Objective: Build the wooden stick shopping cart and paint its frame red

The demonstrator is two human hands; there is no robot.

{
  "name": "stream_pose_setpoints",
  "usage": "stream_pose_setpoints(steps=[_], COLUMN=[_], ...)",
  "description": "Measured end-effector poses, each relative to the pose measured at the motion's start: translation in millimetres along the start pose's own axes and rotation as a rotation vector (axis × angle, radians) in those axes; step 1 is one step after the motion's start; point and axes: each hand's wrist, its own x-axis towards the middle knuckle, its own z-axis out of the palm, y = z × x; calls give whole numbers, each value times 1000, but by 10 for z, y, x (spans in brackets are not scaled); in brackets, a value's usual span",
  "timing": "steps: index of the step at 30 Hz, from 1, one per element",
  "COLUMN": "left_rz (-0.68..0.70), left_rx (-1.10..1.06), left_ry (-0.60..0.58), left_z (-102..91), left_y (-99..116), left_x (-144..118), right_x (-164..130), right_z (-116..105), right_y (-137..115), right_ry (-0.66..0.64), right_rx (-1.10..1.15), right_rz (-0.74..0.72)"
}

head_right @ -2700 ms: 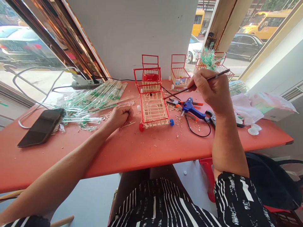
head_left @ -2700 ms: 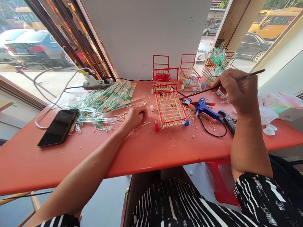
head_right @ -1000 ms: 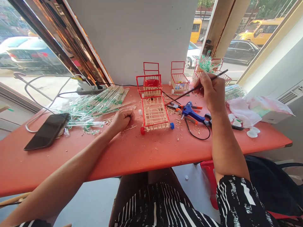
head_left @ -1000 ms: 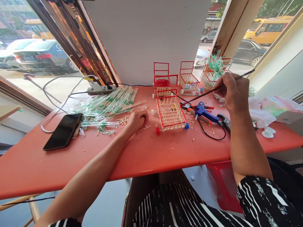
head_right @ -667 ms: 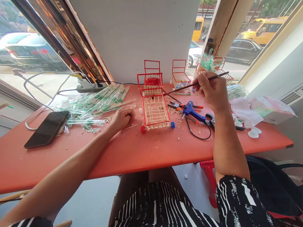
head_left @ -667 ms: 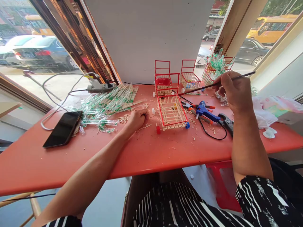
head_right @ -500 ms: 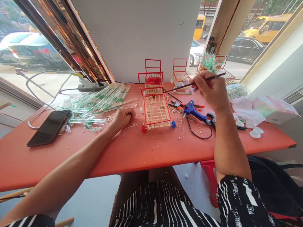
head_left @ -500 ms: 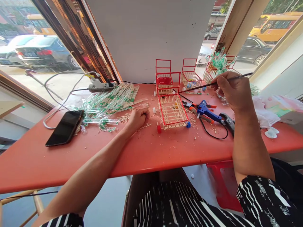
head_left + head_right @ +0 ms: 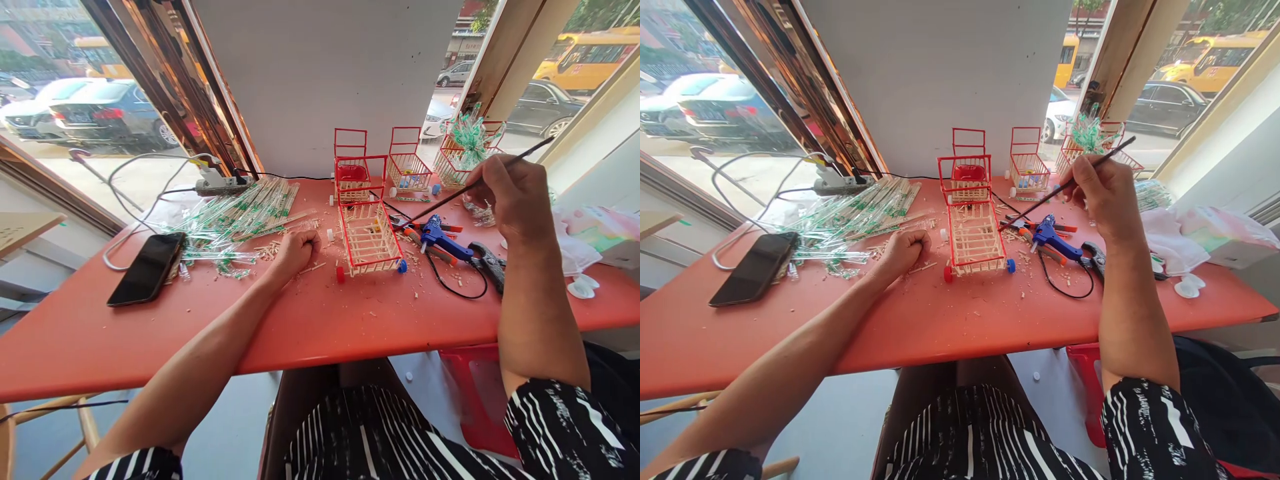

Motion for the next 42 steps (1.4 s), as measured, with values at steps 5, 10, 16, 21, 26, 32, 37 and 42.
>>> stream_pose_setpoints(steps=[5, 10, 16, 21, 26, 32, 37, 42], left_rz=[32, 18, 33, 8, 21, 31, 34, 39], left_rx=[-38, -16, 5, 22, 3, 6, 5, 4], left_ry=[176, 190, 150, 155, 158, 162, 189, 189], left_z=[-22, -32, -24, -30, -35, -24, -7, -10], left_y=[32, 29, 39, 37, 70, 67, 20, -1], left_x=[-20, -35, -34, -32, -51, -58, -56, -51], right_x=[29, 18, -4, -1, 19, 12, -29, -30], right_z=[-7, 88, 147, 116, 58, 64, 121, 108], right_y=[-9, -64, -99, -84, 13, -16, -43, -55], right_ry=[20, 6, -11, -50, 60, 18, -48, -9], right_rx=[123, 146, 117, 149, 27, 82, 74, 89], right_rz=[26, 91, 82, 79, 60, 14, 27, -16])
